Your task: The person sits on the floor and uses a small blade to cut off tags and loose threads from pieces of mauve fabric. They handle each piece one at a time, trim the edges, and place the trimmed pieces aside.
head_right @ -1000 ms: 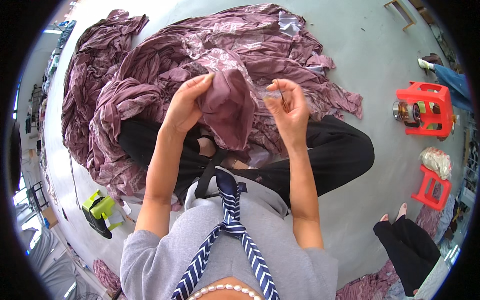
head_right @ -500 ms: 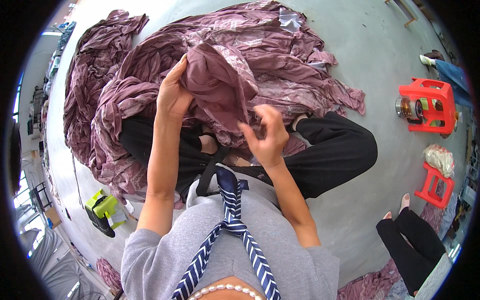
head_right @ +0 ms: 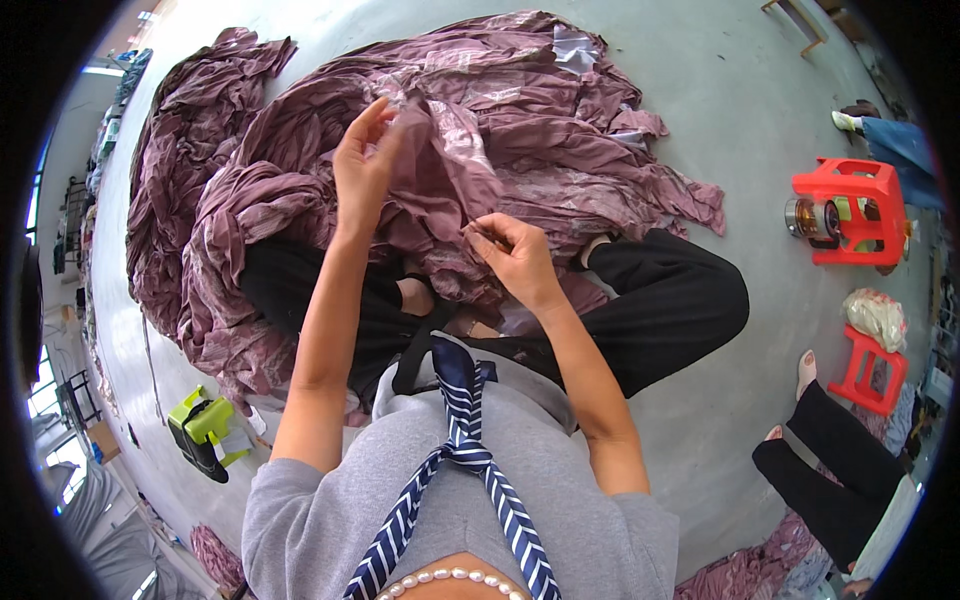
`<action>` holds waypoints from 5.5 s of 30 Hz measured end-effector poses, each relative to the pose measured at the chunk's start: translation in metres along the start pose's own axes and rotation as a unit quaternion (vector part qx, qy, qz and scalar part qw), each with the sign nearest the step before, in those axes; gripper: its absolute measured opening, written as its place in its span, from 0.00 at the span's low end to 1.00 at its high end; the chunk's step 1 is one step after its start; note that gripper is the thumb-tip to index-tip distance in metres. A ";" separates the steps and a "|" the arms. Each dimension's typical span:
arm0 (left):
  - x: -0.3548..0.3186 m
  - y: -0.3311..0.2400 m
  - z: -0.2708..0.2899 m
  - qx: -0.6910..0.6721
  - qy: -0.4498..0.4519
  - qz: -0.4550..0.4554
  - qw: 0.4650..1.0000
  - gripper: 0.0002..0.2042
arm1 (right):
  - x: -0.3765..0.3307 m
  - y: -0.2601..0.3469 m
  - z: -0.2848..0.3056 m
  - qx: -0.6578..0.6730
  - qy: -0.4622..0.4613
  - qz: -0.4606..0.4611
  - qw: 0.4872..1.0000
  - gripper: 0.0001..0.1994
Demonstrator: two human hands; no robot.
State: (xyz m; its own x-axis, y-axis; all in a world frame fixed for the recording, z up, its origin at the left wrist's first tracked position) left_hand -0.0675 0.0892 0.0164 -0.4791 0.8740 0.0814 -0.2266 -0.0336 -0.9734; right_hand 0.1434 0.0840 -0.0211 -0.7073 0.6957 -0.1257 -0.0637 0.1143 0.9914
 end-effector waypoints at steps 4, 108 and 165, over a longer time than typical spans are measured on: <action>-0.027 -0.023 -0.034 -0.101 0.326 -0.056 0.939 0.14 | -0.002 0.021 0.017 0.068 0.012 0.022 0.997 0.06; -0.069 -0.009 -0.068 -0.528 0.162 0.164 0.817 0.06 | -0.009 0.074 0.028 -0.160 -0.153 0.090 0.971 0.08; -0.075 -0.006 -0.052 -0.498 0.223 0.150 0.824 0.05 | -0.017 0.079 0.039 -0.256 -0.095 0.112 0.955 0.12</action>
State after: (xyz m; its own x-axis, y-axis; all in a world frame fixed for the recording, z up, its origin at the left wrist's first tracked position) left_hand 0.0139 0.0486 0.0054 0.0236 0.9976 -0.0656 0.7613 -0.0605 -0.6456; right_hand 0.1780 0.1083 0.0582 -0.6058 0.7840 0.1355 -0.2967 -0.3806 0.8759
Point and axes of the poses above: each hand's wrist, its own x-axis towards the middle knuckle, its own z-axis out of the back of the hand, y = z × x, the point moved 3 cm from there along x, towards the middle knuckle, and after that the axes turned 8 degrees about y, right-handed, at the moved point
